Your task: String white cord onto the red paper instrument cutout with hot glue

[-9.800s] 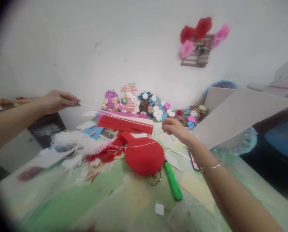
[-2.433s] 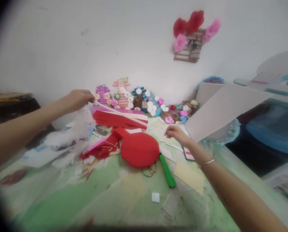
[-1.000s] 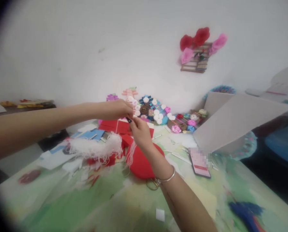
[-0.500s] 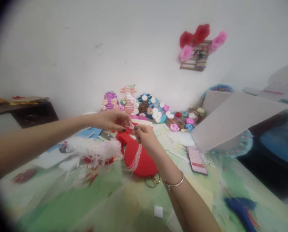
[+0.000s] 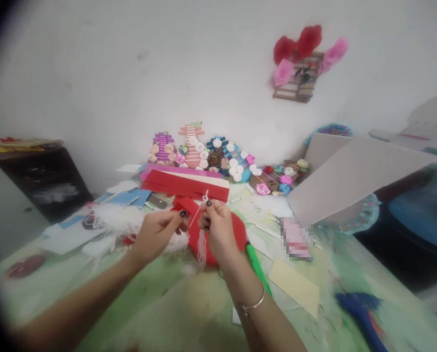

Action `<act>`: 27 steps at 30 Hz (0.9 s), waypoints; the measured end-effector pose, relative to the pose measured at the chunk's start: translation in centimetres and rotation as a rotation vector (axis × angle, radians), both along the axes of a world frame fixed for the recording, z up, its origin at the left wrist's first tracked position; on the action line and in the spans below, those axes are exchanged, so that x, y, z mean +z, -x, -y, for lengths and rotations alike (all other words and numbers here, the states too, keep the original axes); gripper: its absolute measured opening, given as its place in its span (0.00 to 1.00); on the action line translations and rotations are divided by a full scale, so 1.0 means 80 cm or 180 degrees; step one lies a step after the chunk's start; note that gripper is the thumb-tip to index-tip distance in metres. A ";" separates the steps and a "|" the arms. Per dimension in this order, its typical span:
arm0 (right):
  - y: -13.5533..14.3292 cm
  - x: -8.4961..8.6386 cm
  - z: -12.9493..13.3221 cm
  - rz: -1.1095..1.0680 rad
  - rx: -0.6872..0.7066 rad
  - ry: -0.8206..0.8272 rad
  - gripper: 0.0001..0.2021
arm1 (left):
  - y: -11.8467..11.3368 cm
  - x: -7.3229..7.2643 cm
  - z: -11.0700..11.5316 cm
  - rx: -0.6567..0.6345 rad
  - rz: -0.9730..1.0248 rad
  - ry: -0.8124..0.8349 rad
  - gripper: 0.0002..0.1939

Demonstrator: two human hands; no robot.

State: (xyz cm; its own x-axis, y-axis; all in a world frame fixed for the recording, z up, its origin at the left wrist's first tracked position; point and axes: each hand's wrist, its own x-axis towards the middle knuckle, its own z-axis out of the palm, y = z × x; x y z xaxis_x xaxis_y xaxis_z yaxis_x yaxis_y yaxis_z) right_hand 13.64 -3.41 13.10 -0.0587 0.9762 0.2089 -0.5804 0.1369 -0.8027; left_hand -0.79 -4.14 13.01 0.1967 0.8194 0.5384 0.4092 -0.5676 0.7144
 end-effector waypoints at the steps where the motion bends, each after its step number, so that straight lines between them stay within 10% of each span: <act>1: 0.005 -0.002 0.006 -0.0066 -0.0021 0.0035 0.13 | -0.003 -0.008 0.010 -0.0098 0.0126 0.0247 0.22; 10: 0.017 -0.012 0.051 0.0217 -0.0119 0.0333 0.16 | -0.021 -0.034 0.052 -0.0233 0.0829 0.0934 0.25; 19: 0.034 -0.044 0.071 -0.0393 -0.0134 0.0521 0.18 | -0.035 -0.057 0.052 -0.1588 0.2624 0.1888 0.16; 27: 0.039 -0.052 0.089 -0.0813 0.0054 0.0796 0.16 | -0.014 -0.057 0.046 -0.2213 0.2507 0.2467 0.16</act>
State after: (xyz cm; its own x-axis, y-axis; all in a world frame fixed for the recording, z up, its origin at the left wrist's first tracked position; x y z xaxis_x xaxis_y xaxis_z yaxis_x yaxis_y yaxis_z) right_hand 10.48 -10.50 8.91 -0.0521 0.9983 -0.0263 -0.7671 -0.0569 -0.6390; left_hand 0.37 -7.83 8.43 0.5523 0.8220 0.1390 -0.4773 0.1752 0.8611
